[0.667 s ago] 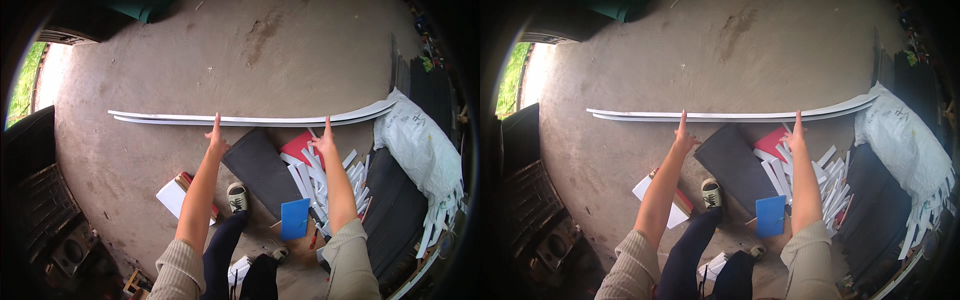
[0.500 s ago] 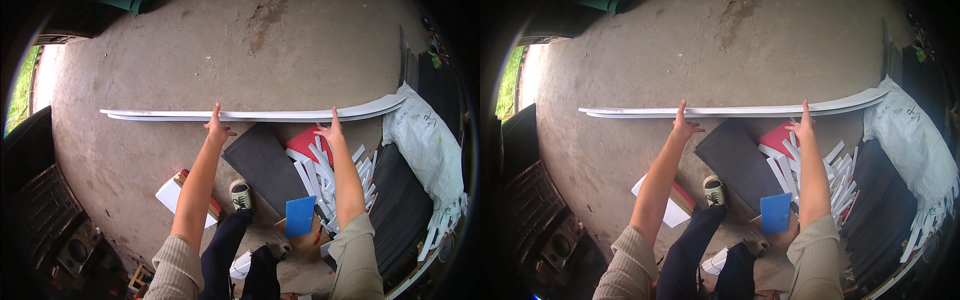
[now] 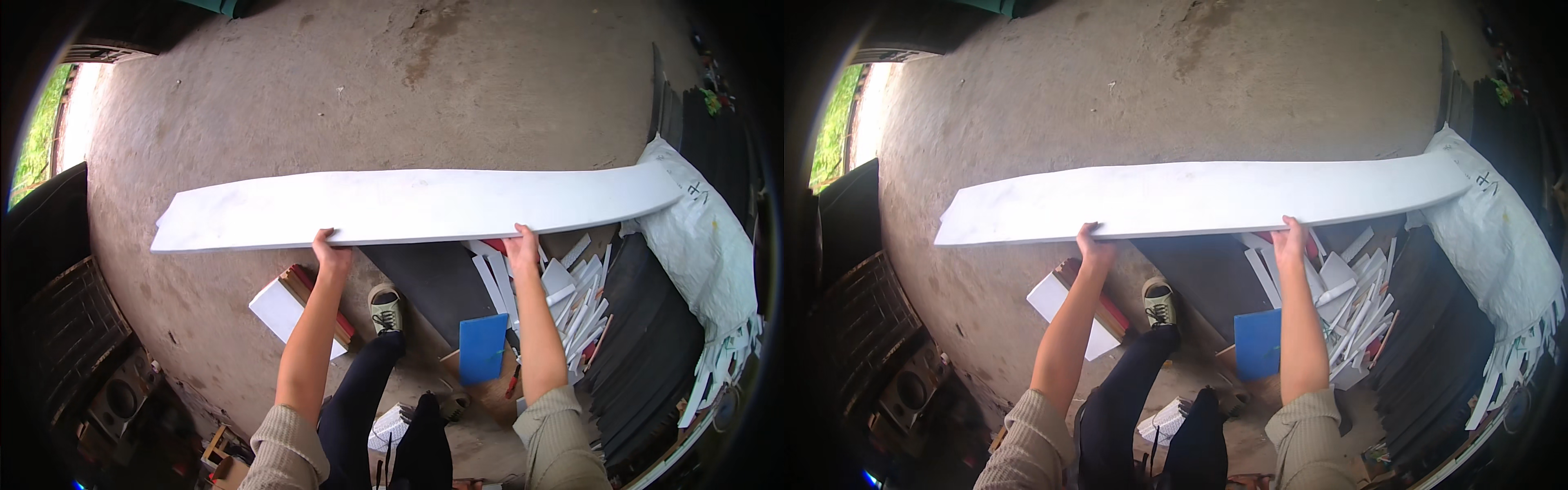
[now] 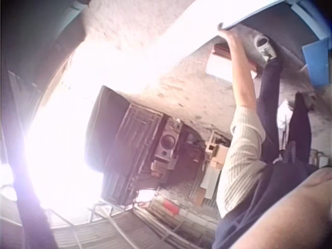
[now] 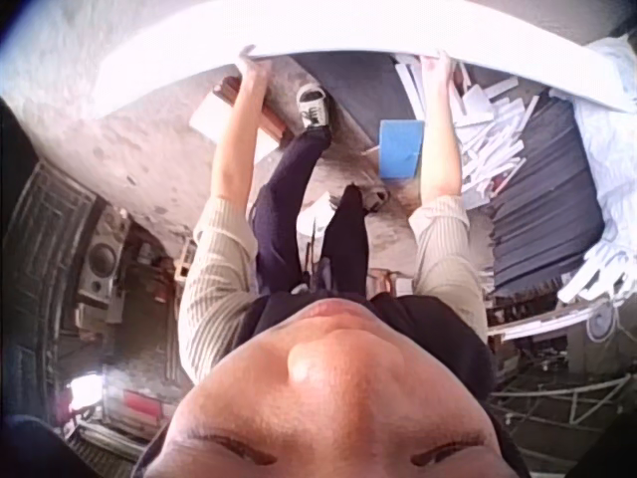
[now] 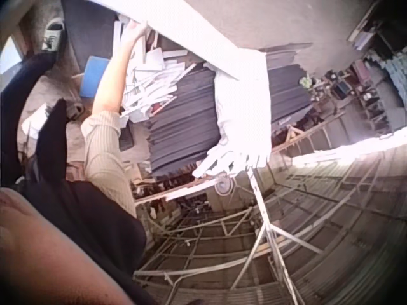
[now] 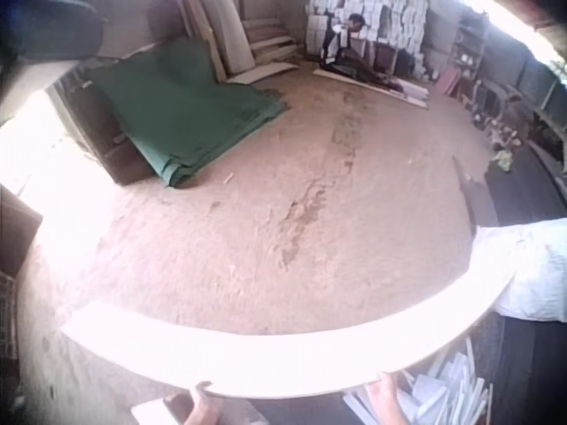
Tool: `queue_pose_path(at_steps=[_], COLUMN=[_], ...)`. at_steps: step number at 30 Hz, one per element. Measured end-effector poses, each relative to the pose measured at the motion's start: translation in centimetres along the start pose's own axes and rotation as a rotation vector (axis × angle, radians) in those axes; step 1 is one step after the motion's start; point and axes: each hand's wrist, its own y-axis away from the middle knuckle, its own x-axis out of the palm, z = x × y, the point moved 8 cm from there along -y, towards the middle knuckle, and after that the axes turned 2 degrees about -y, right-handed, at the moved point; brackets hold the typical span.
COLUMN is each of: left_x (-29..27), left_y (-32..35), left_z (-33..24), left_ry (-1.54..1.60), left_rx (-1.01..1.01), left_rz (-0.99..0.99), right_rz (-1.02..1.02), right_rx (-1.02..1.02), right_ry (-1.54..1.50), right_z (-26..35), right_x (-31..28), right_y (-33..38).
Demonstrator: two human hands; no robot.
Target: The person uses a utility knife to cut a white sheet of material, using a blue rectangular template as a guide. They repeatedly align the template, score the sheet, and remove the cut pieces.
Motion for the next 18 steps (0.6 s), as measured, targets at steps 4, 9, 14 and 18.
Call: queue_pose_path(at_steps=[4,9,14,18], left_x=[-5.4,-12.0,-12.1,-9.9], left_y=[1.4,-1.4,-0.5,3.2], left_z=[-0.9,0.7,0.5,-1.9], left_ry=[-0.004,-0.142,-0.261,-0.268], left_rx=[0.053,-0.037,0.069,0.169], left_rz=[-0.055,-0.302,-0.359,-0.466], right_rz=[0.002,-0.21,-0.306,-0.224], right_rx=[-0.024,0.195,0.201,0.125], right_ry=[-0.101,-0.136,-0.107,-0.104], right_z=[-3.4,-7.2,-7.2,-5.8], right_x=[-3.6,-9.1,-9.8,-8.3], right_y=[4.4,5.2,5.5,8.7])
